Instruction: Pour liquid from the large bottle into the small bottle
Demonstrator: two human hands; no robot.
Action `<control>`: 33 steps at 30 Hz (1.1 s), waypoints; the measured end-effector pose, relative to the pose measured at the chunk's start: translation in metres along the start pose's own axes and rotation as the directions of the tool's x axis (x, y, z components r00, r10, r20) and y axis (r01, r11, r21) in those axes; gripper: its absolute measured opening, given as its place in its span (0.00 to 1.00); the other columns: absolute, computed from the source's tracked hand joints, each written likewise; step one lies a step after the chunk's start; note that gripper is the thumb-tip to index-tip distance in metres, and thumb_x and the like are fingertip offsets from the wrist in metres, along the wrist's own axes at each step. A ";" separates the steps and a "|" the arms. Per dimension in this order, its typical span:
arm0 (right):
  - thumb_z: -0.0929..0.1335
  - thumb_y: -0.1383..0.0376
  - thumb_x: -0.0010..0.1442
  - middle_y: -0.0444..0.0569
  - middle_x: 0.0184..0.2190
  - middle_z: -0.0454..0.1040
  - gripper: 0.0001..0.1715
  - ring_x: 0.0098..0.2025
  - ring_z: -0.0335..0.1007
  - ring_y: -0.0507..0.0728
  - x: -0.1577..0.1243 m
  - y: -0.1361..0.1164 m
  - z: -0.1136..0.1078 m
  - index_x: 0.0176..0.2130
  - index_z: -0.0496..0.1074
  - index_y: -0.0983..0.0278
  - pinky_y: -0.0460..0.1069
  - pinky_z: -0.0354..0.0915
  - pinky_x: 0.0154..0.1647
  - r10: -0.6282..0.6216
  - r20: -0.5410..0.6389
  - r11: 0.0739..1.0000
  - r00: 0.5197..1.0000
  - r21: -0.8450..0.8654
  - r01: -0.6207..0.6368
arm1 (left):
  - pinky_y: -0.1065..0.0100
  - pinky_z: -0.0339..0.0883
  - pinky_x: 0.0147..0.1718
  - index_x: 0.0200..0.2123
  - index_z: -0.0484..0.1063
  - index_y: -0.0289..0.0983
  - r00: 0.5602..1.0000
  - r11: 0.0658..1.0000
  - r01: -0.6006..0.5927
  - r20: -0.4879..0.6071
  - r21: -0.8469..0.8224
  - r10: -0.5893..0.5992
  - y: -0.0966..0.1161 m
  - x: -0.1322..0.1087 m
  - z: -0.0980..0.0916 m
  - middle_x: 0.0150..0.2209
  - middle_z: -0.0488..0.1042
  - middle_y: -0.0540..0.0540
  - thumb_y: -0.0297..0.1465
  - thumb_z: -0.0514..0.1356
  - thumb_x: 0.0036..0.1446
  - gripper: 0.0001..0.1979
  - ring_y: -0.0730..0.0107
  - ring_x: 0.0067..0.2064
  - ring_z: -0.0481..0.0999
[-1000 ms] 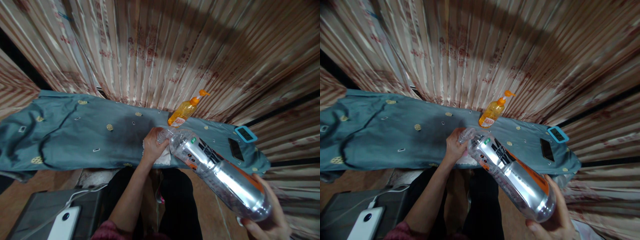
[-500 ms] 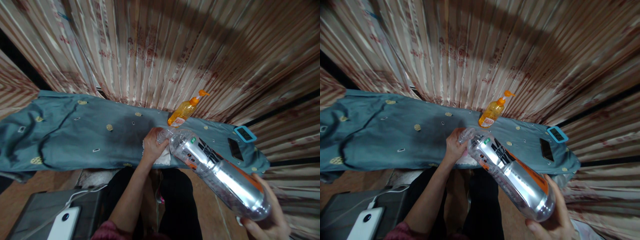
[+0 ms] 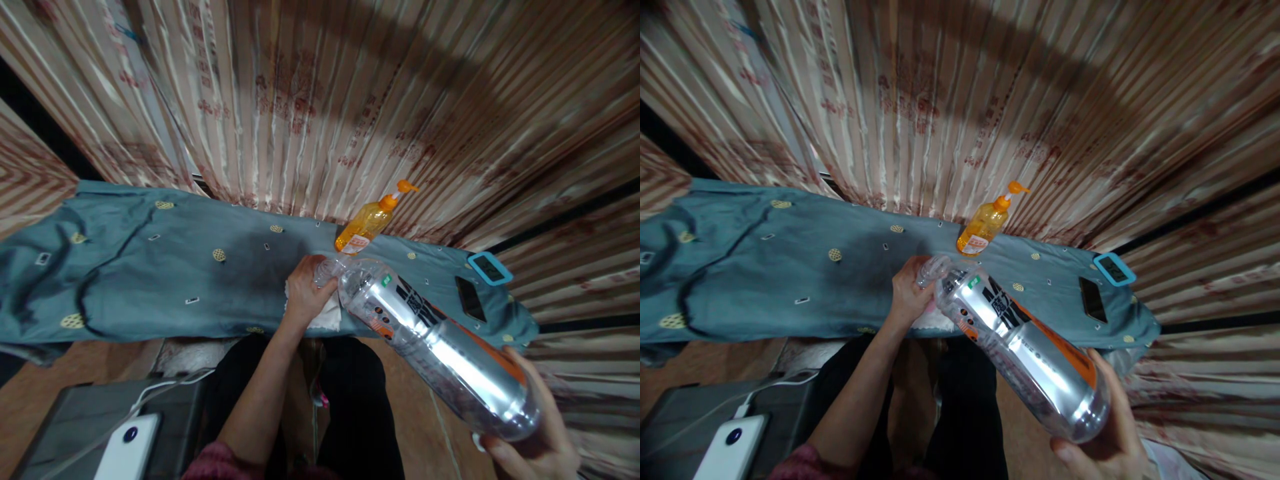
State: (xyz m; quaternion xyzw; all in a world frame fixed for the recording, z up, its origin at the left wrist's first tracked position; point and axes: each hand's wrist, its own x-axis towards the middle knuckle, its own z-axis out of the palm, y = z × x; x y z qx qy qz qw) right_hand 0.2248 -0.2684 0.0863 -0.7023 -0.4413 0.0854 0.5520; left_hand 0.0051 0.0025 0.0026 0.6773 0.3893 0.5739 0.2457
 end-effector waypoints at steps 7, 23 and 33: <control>0.83 0.51 0.45 0.51 0.72 0.64 0.55 0.74 0.53 0.77 0.000 -0.004 0.003 0.67 0.71 0.58 0.65 0.56 0.73 -0.007 -0.004 1.000 1.000 -0.012 0.007 | 0.61 0.77 0.42 0.43 0.76 0.37 1.000 1.000 0.001 -0.001 -0.009 -0.001 0.000 0.000 0.001 0.38 0.82 0.44 0.39 0.69 0.59 0.14 0.58 0.41 0.83; 0.83 0.41 0.41 0.51 0.72 0.63 0.64 0.74 0.55 0.76 -0.001 -0.022 0.008 0.70 0.67 0.56 0.62 0.61 0.69 0.078 -0.032 0.995 0.996 -0.056 -0.080 | 0.63 0.76 0.40 0.42 0.76 0.38 1.000 1.000 -0.012 -0.017 -0.010 0.011 0.001 0.001 0.001 0.36 0.81 0.45 0.39 0.69 0.58 0.13 0.59 0.39 0.83; 0.82 0.40 0.45 0.50 0.68 0.69 0.61 0.69 0.62 0.70 0.000 -0.030 0.010 0.70 0.67 0.56 0.56 0.64 0.63 0.086 0.006 0.994 0.996 -0.065 -0.085 | 0.62 0.76 0.42 0.42 0.76 0.38 1.000 1.000 0.001 -0.008 0.004 -0.001 0.001 0.000 0.001 0.37 0.81 0.45 0.43 0.68 0.60 0.15 0.59 0.39 0.83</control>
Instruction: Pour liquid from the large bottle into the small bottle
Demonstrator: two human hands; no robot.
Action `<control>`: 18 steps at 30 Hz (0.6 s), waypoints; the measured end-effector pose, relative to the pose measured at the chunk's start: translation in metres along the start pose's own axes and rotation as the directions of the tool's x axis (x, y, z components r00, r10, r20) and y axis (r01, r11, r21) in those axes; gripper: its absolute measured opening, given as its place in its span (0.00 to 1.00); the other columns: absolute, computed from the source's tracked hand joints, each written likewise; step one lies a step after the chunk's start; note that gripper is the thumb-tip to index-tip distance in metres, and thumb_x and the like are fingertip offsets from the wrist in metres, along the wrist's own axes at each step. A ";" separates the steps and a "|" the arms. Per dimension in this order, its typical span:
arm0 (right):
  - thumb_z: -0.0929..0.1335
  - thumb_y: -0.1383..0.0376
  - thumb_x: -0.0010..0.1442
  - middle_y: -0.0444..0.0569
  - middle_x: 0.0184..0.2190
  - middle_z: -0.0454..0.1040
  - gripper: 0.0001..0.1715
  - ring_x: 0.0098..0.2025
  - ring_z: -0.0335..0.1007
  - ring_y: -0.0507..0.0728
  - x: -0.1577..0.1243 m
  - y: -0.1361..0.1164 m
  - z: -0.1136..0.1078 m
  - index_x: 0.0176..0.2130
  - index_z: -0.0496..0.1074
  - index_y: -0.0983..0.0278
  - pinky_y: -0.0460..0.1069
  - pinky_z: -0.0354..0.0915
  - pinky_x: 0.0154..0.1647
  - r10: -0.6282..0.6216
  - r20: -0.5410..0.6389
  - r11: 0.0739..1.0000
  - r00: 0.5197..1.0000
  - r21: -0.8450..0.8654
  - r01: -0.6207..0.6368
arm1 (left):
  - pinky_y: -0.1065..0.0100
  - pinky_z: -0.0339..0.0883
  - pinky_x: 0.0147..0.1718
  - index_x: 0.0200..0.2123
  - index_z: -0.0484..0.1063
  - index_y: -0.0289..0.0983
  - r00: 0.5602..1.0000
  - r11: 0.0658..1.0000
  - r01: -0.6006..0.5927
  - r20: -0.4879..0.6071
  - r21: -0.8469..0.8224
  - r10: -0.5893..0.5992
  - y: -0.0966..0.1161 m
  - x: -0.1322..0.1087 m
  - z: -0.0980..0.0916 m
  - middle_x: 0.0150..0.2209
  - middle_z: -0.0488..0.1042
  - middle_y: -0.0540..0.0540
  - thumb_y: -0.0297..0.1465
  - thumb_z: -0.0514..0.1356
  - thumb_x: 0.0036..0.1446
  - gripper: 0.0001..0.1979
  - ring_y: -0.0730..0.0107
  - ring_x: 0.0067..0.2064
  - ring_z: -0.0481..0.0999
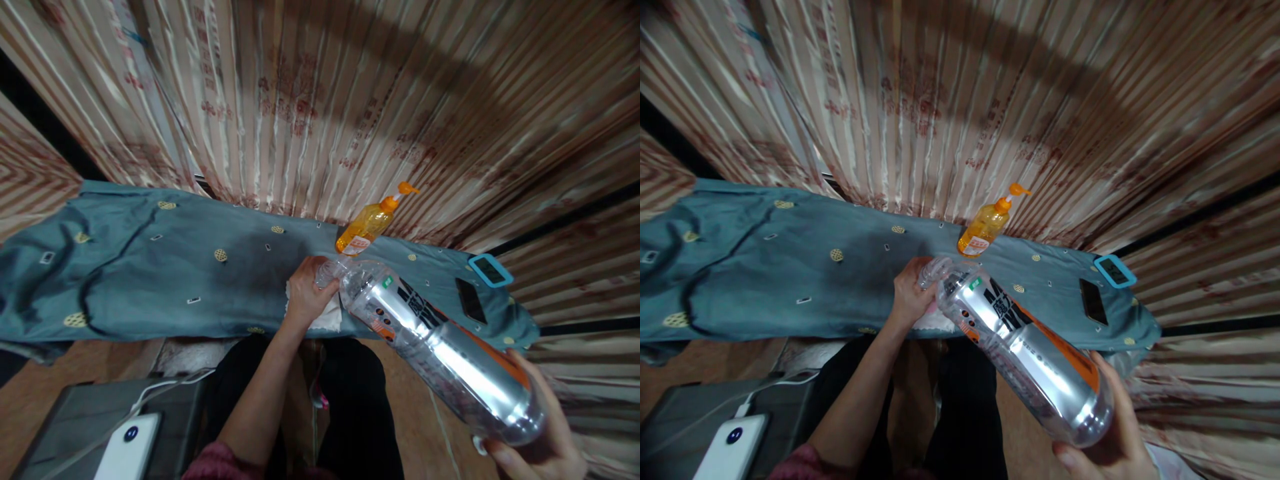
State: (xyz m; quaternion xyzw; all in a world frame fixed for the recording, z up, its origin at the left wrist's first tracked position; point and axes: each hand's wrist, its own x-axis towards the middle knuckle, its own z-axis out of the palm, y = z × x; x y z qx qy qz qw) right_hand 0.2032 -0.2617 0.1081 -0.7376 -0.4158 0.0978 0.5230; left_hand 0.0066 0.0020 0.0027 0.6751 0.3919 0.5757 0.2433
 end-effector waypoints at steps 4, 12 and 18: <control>0.82 0.40 0.42 0.50 0.68 0.68 0.62 0.70 0.59 0.73 0.001 0.001 -0.001 0.69 0.69 0.56 0.58 0.64 0.64 -0.010 0.002 1.000 1.000 -0.012 0.010 | 0.62 0.76 0.42 0.42 0.76 0.38 1.000 1.000 0.015 0.008 0.017 -0.015 0.001 0.000 -0.001 0.37 0.81 0.45 0.43 0.69 0.59 0.16 0.59 0.40 0.83; 0.84 0.45 0.42 0.50 0.74 0.60 0.60 0.76 0.48 0.77 0.003 0.009 -0.007 0.68 0.70 0.57 0.64 0.61 0.69 -0.015 0.010 1.000 1.000 -0.004 0.016 | 0.62 0.76 0.42 0.42 0.76 0.37 1.000 1.000 0.003 0.008 0.003 -0.003 0.002 0.001 -0.002 0.38 0.82 0.44 0.43 0.68 0.60 0.15 0.58 0.40 0.83; 0.84 0.44 0.41 0.49 0.74 0.61 0.62 0.76 0.50 0.75 0.003 0.013 -0.007 0.69 0.68 0.54 0.64 0.58 0.71 0.019 0.017 1.000 1.000 0.012 -0.019 | 0.62 0.76 0.41 0.43 0.76 0.37 1.000 1.000 0.010 0.014 -0.008 -0.010 0.001 0.001 -0.001 0.38 0.81 0.44 0.44 0.68 0.60 0.17 0.58 0.40 0.83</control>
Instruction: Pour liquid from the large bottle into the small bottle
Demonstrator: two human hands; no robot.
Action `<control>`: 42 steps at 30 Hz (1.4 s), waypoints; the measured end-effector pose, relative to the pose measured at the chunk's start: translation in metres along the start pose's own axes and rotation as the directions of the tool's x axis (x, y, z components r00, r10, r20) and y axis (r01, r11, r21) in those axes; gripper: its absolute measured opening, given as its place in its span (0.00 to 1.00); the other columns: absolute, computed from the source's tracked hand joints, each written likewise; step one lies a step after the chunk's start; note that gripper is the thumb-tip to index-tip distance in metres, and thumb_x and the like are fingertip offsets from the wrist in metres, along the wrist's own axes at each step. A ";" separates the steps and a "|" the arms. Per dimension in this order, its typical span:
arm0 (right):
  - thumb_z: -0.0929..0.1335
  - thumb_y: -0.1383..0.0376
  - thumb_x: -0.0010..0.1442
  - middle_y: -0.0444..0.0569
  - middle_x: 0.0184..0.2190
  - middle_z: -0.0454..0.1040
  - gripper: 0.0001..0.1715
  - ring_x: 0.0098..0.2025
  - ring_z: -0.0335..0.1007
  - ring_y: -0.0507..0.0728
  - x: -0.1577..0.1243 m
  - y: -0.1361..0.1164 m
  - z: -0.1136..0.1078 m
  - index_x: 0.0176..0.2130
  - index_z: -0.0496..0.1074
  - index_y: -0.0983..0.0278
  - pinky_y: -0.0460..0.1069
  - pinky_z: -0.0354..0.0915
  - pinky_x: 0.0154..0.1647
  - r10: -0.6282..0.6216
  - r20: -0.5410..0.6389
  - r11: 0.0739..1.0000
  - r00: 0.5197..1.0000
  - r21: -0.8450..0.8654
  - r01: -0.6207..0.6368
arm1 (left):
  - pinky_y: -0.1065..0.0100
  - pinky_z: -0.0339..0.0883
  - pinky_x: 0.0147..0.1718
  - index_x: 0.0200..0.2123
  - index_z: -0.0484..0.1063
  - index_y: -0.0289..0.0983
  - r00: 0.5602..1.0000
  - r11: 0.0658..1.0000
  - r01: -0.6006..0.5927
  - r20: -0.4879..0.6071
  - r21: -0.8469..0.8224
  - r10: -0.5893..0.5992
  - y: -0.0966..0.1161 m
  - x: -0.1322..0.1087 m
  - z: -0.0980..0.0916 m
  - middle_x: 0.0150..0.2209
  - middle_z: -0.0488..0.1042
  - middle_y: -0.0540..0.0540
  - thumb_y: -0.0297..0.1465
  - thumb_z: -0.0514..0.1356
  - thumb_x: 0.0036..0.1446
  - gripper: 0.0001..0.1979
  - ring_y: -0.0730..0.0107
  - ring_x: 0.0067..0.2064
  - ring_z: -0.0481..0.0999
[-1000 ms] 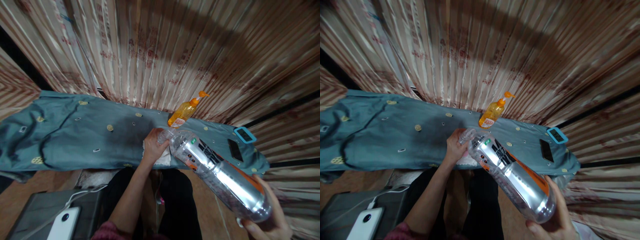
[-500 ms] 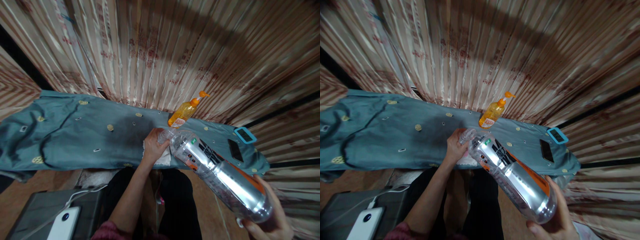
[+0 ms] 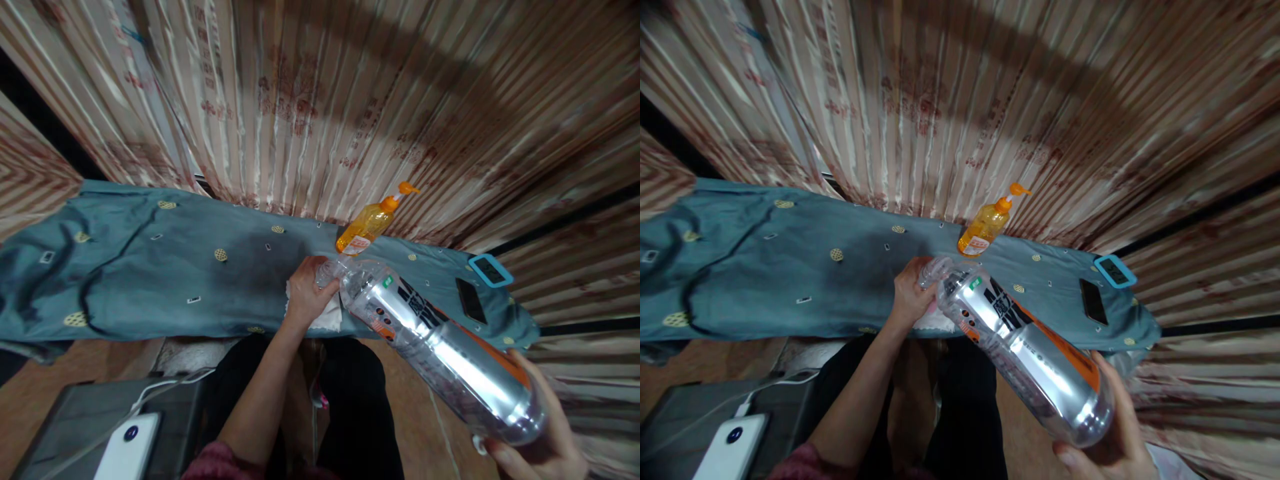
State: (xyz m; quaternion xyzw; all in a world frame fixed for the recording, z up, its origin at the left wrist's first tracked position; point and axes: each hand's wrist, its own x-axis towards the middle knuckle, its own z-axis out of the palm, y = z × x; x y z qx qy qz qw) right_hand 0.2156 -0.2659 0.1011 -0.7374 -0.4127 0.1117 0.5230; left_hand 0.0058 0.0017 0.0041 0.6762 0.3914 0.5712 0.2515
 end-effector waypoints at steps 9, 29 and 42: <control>0.83 0.44 0.44 0.53 0.71 0.65 0.63 0.75 0.51 0.77 -0.002 -0.005 0.003 0.71 0.66 0.57 0.67 0.56 0.73 -0.021 -0.013 1.000 1.000 -0.019 0.021 | 0.62 0.77 0.42 0.43 0.76 0.38 1.000 1.000 0.009 0.007 0.004 -0.009 0.001 0.000 -0.001 0.38 0.82 0.45 0.39 0.68 0.58 0.14 0.58 0.40 0.83; 0.82 0.39 0.42 0.55 0.69 0.66 0.69 0.76 0.49 0.78 -0.004 -0.022 0.010 0.73 0.62 0.57 0.70 0.44 0.77 0.025 -0.015 1.000 1.000 0.004 -0.025 | 0.62 0.77 0.42 0.43 0.76 0.38 1.000 1.000 0.015 0.008 0.018 -0.015 0.001 0.000 0.000 0.37 0.81 0.45 0.38 0.70 0.57 0.14 0.58 0.40 0.83; 0.83 0.40 0.41 0.50 0.72 0.63 0.64 0.76 0.48 0.77 -0.003 -0.022 0.011 0.70 0.67 0.54 0.70 0.42 0.78 0.033 -0.050 0.999 0.998 0.027 -0.031 | 0.62 0.77 0.42 0.42 0.76 0.38 1.000 1.000 0.000 -0.005 0.018 0.000 0.000 -0.001 0.001 0.37 0.81 0.45 0.42 0.69 0.59 0.15 0.59 0.40 0.83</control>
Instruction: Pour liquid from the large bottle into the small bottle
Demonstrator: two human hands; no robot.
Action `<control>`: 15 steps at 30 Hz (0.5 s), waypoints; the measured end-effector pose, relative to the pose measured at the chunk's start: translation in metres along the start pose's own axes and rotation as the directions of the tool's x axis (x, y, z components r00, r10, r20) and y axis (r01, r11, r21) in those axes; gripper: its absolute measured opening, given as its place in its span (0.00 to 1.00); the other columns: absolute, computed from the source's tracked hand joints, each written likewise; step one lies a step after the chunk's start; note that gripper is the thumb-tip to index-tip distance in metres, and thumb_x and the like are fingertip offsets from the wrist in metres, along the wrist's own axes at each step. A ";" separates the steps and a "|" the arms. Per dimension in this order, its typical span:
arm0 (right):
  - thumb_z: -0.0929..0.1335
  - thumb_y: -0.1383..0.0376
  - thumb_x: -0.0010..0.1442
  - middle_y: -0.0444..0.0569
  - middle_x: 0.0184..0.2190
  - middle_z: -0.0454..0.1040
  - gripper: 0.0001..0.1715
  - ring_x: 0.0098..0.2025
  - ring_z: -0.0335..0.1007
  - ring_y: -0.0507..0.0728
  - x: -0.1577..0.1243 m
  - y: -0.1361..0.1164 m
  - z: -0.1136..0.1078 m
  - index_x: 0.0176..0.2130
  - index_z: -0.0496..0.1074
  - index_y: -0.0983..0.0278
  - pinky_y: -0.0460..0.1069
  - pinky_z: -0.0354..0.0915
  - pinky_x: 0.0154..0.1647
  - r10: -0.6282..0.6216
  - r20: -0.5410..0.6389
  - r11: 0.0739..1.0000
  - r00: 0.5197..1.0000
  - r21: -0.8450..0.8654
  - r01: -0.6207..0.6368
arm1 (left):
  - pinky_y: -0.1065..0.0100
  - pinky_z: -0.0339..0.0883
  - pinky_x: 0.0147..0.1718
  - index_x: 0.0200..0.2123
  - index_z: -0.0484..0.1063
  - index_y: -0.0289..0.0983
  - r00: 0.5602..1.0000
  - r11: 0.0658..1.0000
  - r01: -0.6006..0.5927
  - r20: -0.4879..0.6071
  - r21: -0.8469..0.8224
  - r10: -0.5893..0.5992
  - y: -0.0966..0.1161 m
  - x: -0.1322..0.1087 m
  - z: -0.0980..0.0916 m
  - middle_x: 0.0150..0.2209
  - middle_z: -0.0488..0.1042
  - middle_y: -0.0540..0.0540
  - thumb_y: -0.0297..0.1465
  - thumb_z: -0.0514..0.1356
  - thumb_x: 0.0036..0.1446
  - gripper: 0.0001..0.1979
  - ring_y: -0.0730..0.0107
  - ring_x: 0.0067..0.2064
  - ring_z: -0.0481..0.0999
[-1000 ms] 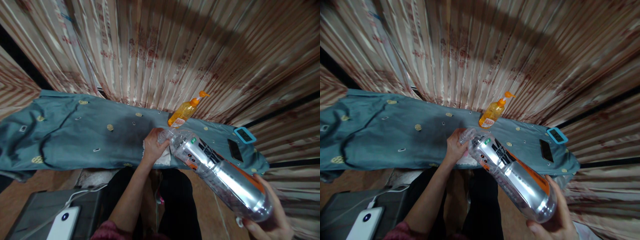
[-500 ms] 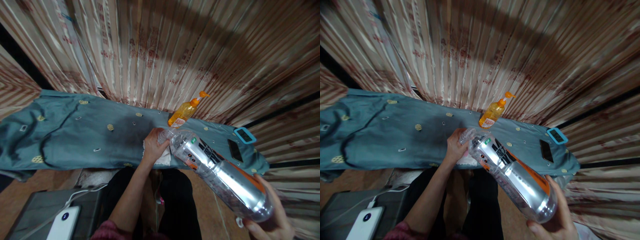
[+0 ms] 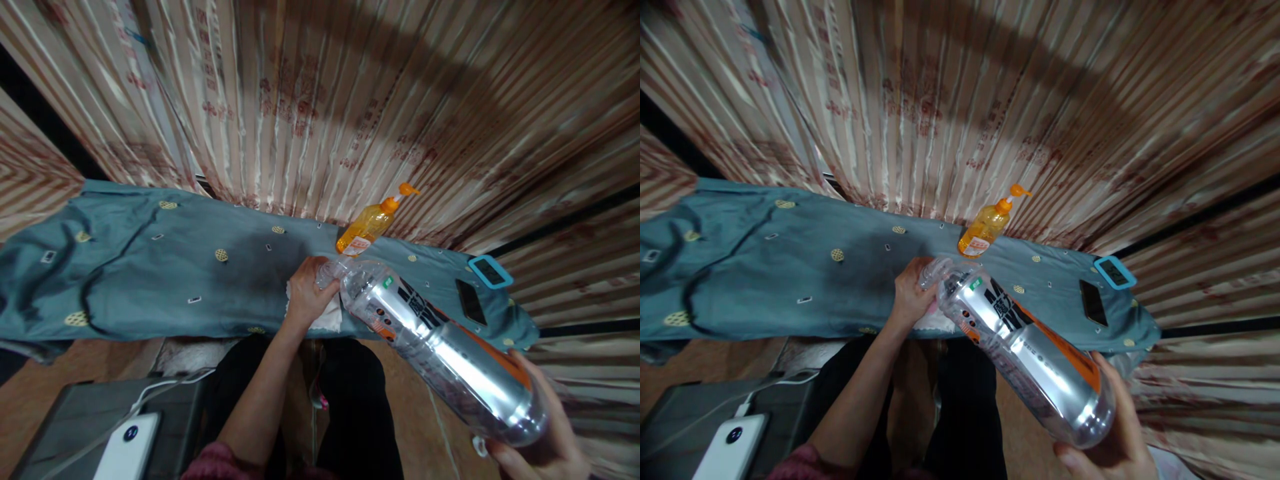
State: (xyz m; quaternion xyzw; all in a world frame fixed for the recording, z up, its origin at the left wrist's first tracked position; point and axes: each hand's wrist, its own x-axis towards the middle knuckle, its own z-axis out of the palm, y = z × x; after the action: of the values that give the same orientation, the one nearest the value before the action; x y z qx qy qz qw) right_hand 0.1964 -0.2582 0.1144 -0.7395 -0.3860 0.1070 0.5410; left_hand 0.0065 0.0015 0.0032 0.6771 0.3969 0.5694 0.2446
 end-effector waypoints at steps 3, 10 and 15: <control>0.83 0.40 0.40 0.50 0.72 0.63 0.64 0.77 0.47 0.77 0.000 -0.001 -0.001 0.69 0.68 0.54 0.69 0.47 0.77 -0.001 0.001 1.000 1.000 -0.019 0.001 | 0.62 0.76 0.41 0.42 0.76 0.38 1.000 1.000 -0.004 -0.006 -0.009 0.004 0.001 0.000 0.000 0.37 0.81 0.45 0.42 0.68 0.60 0.15 0.58 0.39 0.83; 0.83 0.40 0.42 0.52 0.72 0.63 0.67 0.77 0.47 0.76 0.000 0.001 -0.001 0.72 0.64 0.56 0.68 0.45 0.78 -0.009 0.018 1.000 1.000 -0.009 0.009 | 0.62 0.76 0.41 0.42 0.76 0.37 1.000 0.999 -0.006 0.000 -0.033 0.006 0.002 0.001 -0.001 0.37 0.81 0.44 0.41 0.69 0.60 0.15 0.58 0.40 0.83; 0.83 0.40 0.39 0.47 0.72 0.64 0.61 0.78 0.45 0.75 0.003 0.009 -0.004 0.67 0.72 0.52 0.66 0.36 0.80 -0.111 0.006 0.993 0.994 -0.036 0.111 | 0.62 0.76 0.43 0.43 0.76 0.37 1.000 1.000 0.029 0.010 0.003 -0.029 0.002 0.000 -0.001 0.39 0.82 0.44 0.41 0.70 0.58 0.16 0.58 0.41 0.83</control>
State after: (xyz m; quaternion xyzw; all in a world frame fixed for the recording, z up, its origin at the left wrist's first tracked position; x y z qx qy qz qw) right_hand 0.2044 -0.2603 0.1090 -0.7265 -0.4294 0.0710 0.5317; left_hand 0.0061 0.0005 0.0045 0.6747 0.4062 0.5617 0.2537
